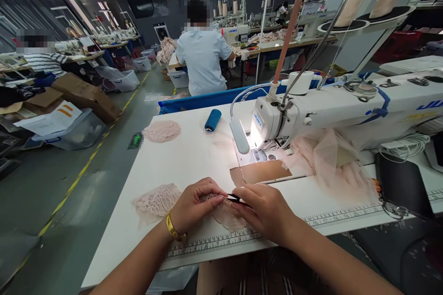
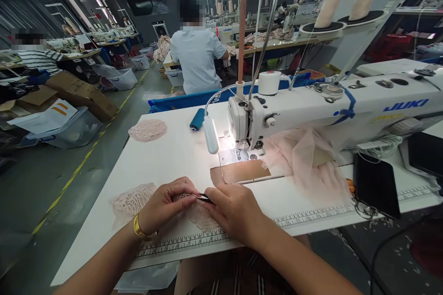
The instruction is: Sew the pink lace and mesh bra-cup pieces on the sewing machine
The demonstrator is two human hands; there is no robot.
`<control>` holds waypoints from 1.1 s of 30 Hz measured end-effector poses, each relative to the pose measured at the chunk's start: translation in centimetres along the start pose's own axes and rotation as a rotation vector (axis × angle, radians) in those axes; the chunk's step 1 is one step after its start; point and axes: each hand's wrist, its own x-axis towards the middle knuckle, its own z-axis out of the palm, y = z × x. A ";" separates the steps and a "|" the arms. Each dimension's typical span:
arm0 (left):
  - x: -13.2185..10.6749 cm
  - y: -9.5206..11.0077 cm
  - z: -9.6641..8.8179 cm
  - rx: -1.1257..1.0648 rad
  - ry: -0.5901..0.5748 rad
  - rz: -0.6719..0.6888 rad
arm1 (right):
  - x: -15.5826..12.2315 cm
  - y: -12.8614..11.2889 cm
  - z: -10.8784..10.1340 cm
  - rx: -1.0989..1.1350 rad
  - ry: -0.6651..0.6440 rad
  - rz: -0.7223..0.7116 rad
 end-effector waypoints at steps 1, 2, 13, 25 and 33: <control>0.0 0.0 0.0 -0.003 -0.003 0.001 | 0.1 0.0 0.1 -0.025 0.003 -0.013; 0.0 0.0 0.0 -0.005 -0.006 0.001 | 0.1 0.0 0.1 -0.048 0.008 -0.025; -0.1 0.1 0.1 0.000 -0.027 -0.014 | 0.6 -0.3 0.6 -0.153 0.064 -0.100; -0.1 0.2 0.2 -0.027 -0.046 -0.031 | 0.5 -0.2 0.5 -0.115 0.072 -0.112; -0.4 -0.2 0.3 -0.106 -0.061 -0.051 | 1.0 0.2 0.8 -0.196 0.067 -0.261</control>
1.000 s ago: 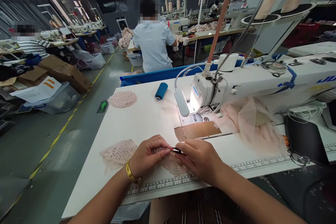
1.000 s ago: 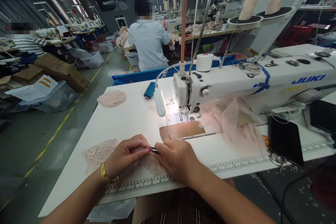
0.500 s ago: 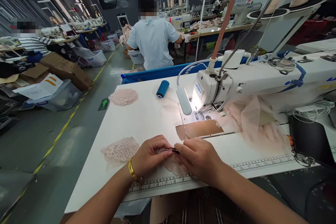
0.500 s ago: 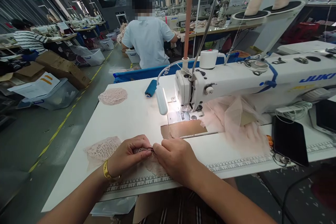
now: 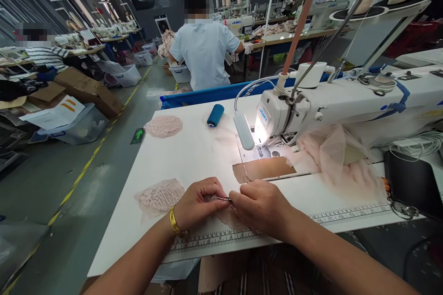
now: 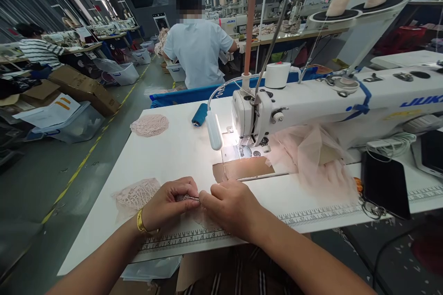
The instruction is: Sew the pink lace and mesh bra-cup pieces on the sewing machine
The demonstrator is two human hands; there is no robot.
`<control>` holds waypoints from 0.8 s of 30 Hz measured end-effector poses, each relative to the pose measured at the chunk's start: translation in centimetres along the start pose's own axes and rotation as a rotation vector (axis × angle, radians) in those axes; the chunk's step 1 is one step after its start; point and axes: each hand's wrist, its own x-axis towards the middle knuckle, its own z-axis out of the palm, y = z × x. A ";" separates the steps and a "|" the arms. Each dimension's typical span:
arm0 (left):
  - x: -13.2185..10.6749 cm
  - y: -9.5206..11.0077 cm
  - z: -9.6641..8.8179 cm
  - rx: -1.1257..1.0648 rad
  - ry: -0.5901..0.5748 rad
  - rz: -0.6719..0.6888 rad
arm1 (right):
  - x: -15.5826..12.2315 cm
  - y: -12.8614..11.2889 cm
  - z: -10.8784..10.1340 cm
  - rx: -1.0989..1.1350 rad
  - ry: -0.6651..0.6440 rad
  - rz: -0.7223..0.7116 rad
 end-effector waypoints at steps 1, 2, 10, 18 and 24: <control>0.0 0.0 0.0 -0.002 -0.004 -0.006 | 0.0 0.1 0.0 0.018 -0.025 -0.006; 0.0 0.0 0.0 -0.003 -0.006 -0.010 | -0.1 0.2 0.1 0.043 -0.053 -0.009; 0.1 0.1 0.0 0.008 -0.031 -0.038 | -0.9 0.2 0.1 0.195 -0.114 0.044; 0.2 0.0 0.1 -0.017 -0.045 -0.026 | -0.3 0.2 0.1 0.145 -0.080 -0.024; 0.2 -0.1 0.1 -0.035 -0.058 -0.025 | -0.6 0.3 0.4 0.282 -0.194 0.010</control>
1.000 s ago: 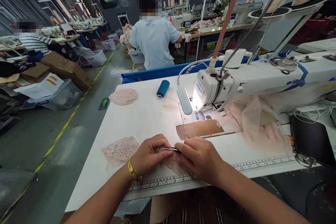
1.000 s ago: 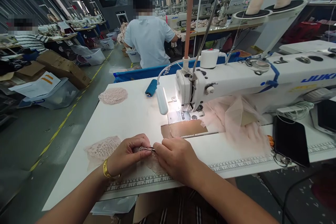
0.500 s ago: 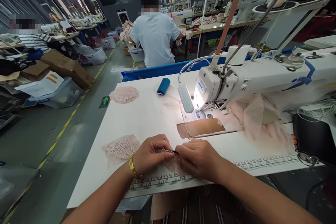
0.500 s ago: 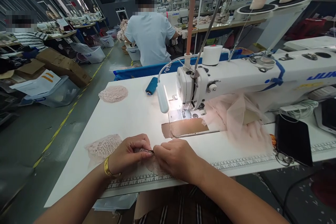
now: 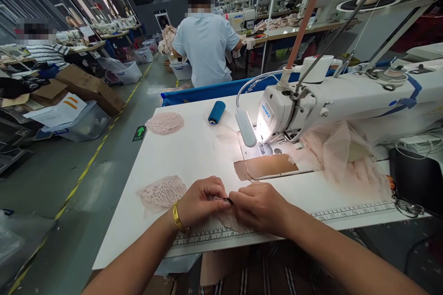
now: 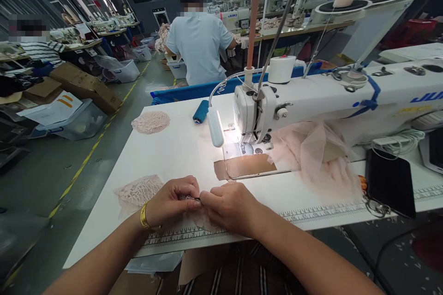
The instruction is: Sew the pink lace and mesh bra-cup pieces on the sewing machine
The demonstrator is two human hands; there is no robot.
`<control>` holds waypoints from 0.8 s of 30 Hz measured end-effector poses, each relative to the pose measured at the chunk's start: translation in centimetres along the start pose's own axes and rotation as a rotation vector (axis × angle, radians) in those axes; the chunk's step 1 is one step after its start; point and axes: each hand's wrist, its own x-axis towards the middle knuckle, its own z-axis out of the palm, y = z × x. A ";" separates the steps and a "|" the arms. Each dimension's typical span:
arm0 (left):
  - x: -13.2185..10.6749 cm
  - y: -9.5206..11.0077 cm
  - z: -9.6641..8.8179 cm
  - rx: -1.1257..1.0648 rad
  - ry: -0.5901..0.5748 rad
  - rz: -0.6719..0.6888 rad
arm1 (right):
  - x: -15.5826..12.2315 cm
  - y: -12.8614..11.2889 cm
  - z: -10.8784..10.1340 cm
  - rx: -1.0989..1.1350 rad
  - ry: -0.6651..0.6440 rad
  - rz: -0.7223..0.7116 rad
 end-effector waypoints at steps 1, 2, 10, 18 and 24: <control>0.0 0.0 0.0 0.002 -0.003 -0.003 | -0.1 0.0 0.0 0.038 -0.018 0.019; 0.0 0.0 0.0 0.005 -0.006 -0.006 | -0.2 0.0 0.0 0.069 -0.030 0.037; 0.2 0.0 -0.1 0.021 -0.023 -0.031 | 0.2 -0.1 -0.2 0.183 -0.037 0.088; 0.3 0.9 -0.6 0.180 -0.061 -0.067 | -0.4 -0.2 -1.4 0.154 -0.057 0.225; 0.5 0.0 -1.7 0.259 0.061 -0.153 | -5.8 2.6 -6.3 -0.353 -0.004 0.397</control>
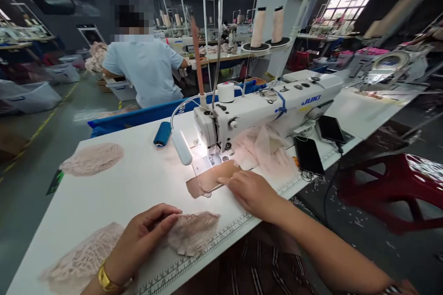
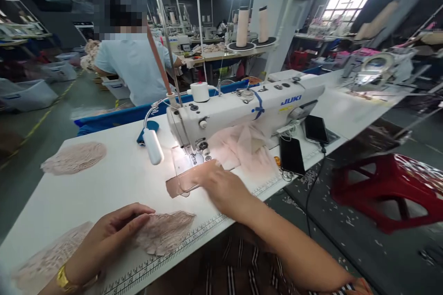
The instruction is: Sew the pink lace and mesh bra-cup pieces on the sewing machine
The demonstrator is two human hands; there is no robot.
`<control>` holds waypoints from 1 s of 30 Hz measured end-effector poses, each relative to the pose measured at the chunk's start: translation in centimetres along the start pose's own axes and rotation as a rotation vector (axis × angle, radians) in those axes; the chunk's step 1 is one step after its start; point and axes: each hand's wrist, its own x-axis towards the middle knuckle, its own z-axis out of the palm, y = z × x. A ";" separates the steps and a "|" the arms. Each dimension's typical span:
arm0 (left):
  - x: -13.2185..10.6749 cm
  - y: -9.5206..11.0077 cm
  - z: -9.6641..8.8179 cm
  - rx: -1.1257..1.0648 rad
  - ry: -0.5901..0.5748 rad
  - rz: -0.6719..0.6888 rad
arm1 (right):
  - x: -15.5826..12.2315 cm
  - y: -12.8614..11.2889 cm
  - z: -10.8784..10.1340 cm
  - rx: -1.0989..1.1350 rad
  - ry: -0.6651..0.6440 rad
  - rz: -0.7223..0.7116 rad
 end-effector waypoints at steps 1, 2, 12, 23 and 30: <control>0.1 -0.1 0.0 0.000 0.050 -0.015 | -0.9 1.1 -0.6 -0.091 0.031 0.068; 0.2 -0.1 0.1 -0.002 0.100 -0.023 | -1.7 2.0 -1.1 -0.182 0.085 0.142; 0.1 1.5 1.4 0.020 0.202 0.064 | 0.7 -3.8 2.7 0.427 0.078 -0.128; -2.0 4.3 5.8 0.640 0.293 0.618 | 3.5 -3.3 2.5 1.143 -0.144 0.234; -0.3 6.3 6.2 0.335 0.261 0.511 | 2.3 -3.0 2.8 1.355 -0.111 0.162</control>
